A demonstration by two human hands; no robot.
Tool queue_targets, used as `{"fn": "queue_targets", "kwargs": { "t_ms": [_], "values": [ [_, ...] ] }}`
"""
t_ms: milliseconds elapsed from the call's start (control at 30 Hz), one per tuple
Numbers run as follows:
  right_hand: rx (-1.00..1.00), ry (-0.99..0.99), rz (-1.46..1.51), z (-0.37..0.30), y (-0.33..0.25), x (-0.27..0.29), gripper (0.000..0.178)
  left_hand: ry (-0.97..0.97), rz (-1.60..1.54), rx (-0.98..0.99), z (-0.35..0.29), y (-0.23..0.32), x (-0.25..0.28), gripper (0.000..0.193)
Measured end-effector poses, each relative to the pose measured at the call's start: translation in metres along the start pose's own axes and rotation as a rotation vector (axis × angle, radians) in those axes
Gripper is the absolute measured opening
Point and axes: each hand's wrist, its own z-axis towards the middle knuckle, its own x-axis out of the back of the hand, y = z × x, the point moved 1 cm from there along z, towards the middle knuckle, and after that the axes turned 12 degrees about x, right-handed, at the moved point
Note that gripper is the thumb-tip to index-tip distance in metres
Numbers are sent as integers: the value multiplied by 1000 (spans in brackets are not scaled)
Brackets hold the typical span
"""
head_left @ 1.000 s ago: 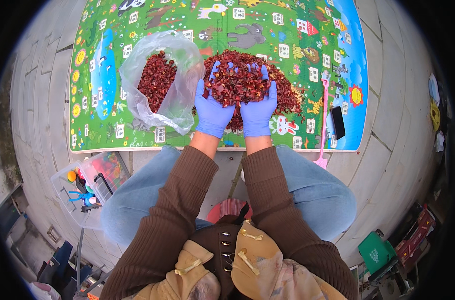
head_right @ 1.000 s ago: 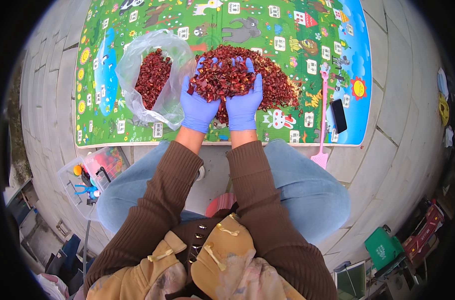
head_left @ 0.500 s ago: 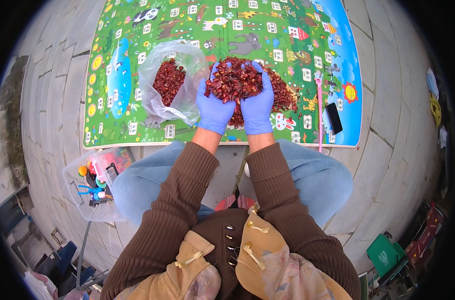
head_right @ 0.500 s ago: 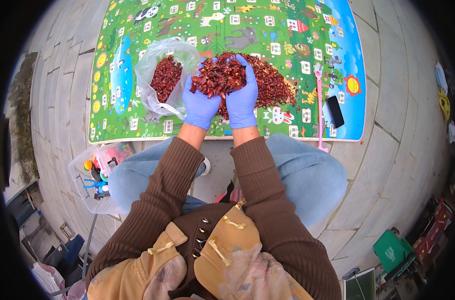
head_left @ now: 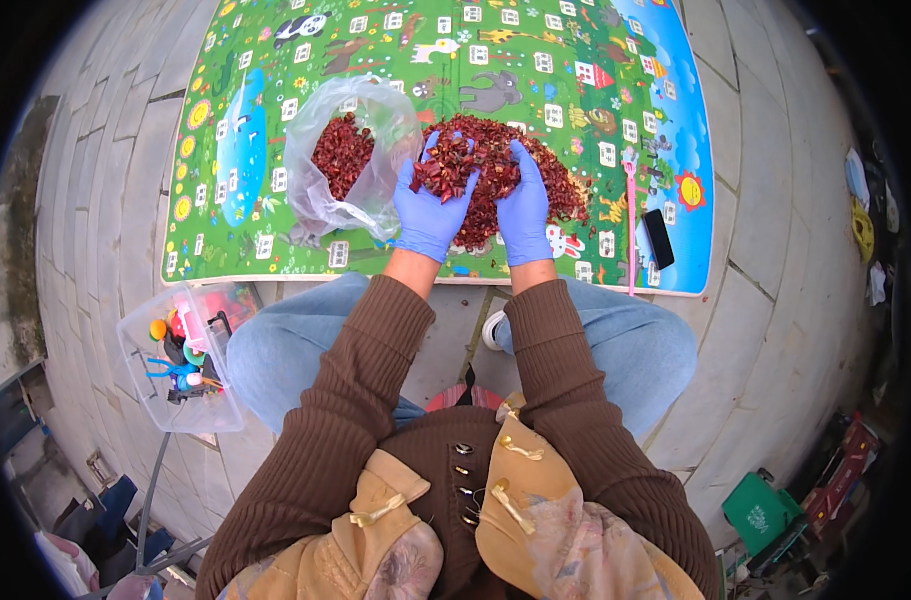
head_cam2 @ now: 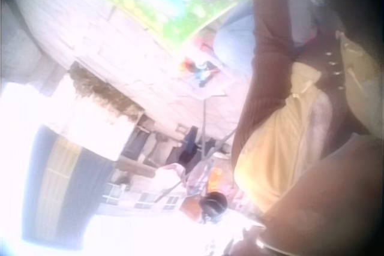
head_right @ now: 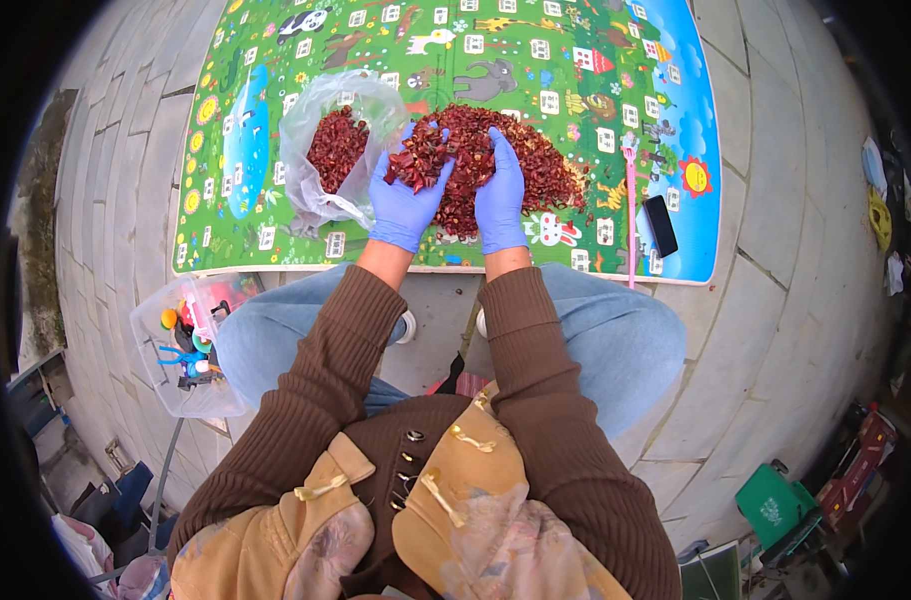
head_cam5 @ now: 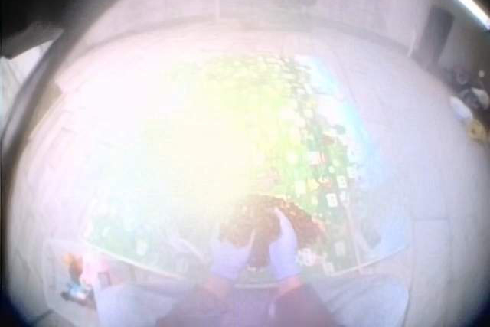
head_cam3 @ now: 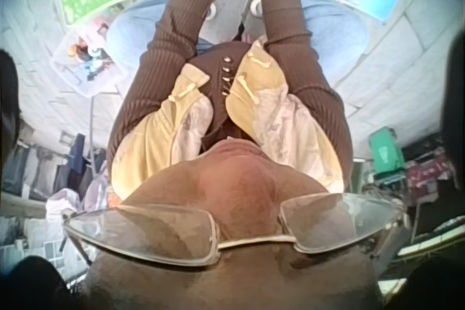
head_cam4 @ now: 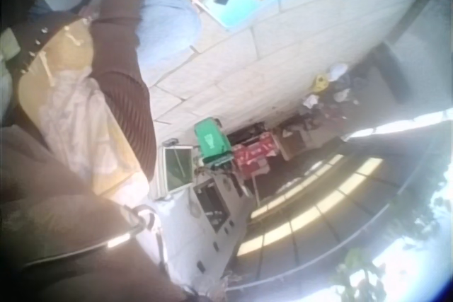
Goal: The person scoops dried red chilies from a colorful play mat into a clear plastic bag using gloved hands. They repeatedly gather chilies from the mat and transfer them into the bag, occasionally adjusting the mat to collect remaining pieces.
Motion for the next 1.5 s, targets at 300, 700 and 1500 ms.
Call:
{"fn": "queue_targets", "kwargs": {
  "t_ms": [300, 700, 1500],
  "values": [
    [74, -370, -877, -21, -53, -24, 26, -108, -32, -1, 3, 8, 10, 57],
    [234, -456, -1032, -44, -54, -67, 26, -160, -14, -45, 6, 9, 6, 59],
    [82, -267, -615, -31, -154, -67, 29, -174, 34, 22, 1, 15, 3, 59]
  ]
}}
